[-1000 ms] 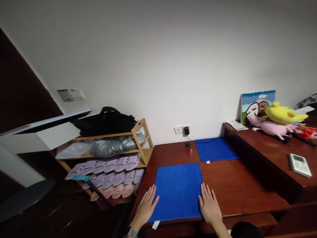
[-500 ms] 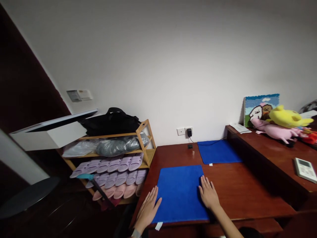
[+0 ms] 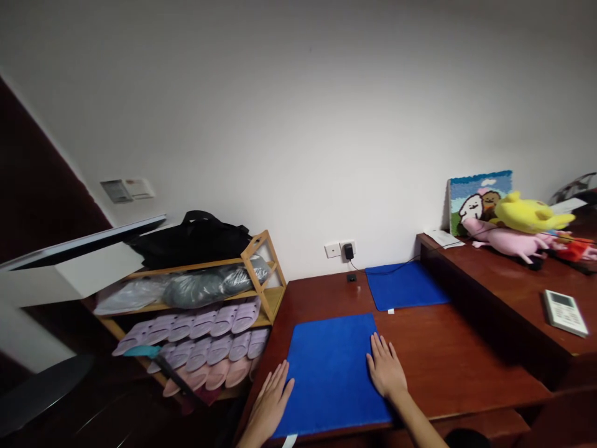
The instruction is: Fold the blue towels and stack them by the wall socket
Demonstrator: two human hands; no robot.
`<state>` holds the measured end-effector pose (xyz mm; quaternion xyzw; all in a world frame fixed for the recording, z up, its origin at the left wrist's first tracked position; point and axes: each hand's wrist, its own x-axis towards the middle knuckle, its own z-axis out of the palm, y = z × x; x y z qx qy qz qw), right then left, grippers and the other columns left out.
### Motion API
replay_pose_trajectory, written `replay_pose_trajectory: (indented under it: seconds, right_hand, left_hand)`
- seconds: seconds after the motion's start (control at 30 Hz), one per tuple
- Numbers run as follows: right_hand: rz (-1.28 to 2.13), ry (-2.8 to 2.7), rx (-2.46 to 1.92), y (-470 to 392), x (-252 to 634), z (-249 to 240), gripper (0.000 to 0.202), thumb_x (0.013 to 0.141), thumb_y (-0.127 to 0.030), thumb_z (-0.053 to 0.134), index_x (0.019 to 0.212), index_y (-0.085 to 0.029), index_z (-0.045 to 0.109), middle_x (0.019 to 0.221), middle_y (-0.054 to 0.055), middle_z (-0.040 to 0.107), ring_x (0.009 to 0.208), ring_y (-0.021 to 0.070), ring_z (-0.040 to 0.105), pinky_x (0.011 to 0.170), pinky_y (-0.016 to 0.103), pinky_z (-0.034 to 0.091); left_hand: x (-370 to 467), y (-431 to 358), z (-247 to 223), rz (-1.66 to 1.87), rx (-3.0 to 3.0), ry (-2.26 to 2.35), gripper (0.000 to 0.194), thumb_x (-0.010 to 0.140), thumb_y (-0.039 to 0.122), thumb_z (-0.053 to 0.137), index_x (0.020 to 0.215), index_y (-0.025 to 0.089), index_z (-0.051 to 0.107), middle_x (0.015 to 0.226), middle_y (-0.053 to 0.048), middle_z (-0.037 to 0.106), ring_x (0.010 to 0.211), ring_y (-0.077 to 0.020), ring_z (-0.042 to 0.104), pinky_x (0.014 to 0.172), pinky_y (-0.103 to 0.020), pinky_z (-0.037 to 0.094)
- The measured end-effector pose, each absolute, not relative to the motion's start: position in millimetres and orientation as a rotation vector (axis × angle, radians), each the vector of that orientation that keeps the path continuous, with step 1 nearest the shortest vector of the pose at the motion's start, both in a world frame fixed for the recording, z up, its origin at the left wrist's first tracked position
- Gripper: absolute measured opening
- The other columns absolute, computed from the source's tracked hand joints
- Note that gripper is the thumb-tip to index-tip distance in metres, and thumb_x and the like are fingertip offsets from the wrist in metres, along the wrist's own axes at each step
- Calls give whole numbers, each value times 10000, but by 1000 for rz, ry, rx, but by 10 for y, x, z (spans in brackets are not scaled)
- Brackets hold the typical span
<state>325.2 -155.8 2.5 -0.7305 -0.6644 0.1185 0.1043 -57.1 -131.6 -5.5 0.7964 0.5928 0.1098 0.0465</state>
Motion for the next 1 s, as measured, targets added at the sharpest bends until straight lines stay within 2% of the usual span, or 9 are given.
replay_pose_trajectory:
  seconds: [0.13,0.3,0.43,0.6,0.73,0.87,1.0]
  right_hand:
    - [379,-1958,-2151,-1563,3245,75,723,1038,-491,146,1645,-103,212,1725,31,196,1609,220,135,1312,422,87]
    - [388,-1947,-2131,-1580,3254,89,722,1037,-486,157,1646,-102,216,1723,35,205,1609,219,135,1311,423,83]
    - [388,-1952,-2130,-1578,3259,80,715,1033,-477,166,1650,-118,217,1724,32,202,1609,217,133,1310,423,88]
    - [394,-1957,-2146,-1581,3253,91,726,1034,-493,140,1651,-115,196,1727,21,184,1610,211,122,1312,415,80]
    - [390,-1950,-2149,-1572,3255,82,726,1033,-495,152,1648,-113,215,1724,18,193,1609,214,128,1313,422,81]
    - [371,-1966,-2164,-1557,3266,36,725,1031,-487,152,1649,-113,211,1724,17,188,1609,213,131,1313,421,88]
    - [341,-1973,-2182,-1550,3279,-40,727,1028,-491,159,1652,-120,211,1724,26,193,1607,212,141,1311,426,98]
  left_hand:
    - [-39,-1268,84,443,2491,1778,637,1085,509,223,1641,208,303,1695,-54,327,1566,-230,290,1297,-478,280]
    - [954,-1294,226,295,2647,1375,673,1080,552,186,1658,211,241,1715,-36,266,1585,-224,237,1308,-462,255]
    - [1228,-1298,179,225,2628,1374,696,1075,557,142,1658,191,240,1716,-50,253,1592,-228,212,1317,-460,219]
    - [694,-1198,128,182,2523,1591,765,1050,632,159,1653,171,253,1715,-63,227,1592,-244,194,1317,-475,198]
    - [-91,-989,103,187,2400,1800,751,1052,615,201,1648,164,271,1711,-80,230,1587,-261,208,1307,-504,210]
    - [-628,-842,49,232,2409,1714,684,1064,577,238,1639,215,312,1693,-63,308,1561,-246,300,1283,-471,281]
    - [-688,-881,18,333,2434,1681,682,1067,587,261,1639,220,312,1696,-55,320,1565,-225,299,1289,-441,273]
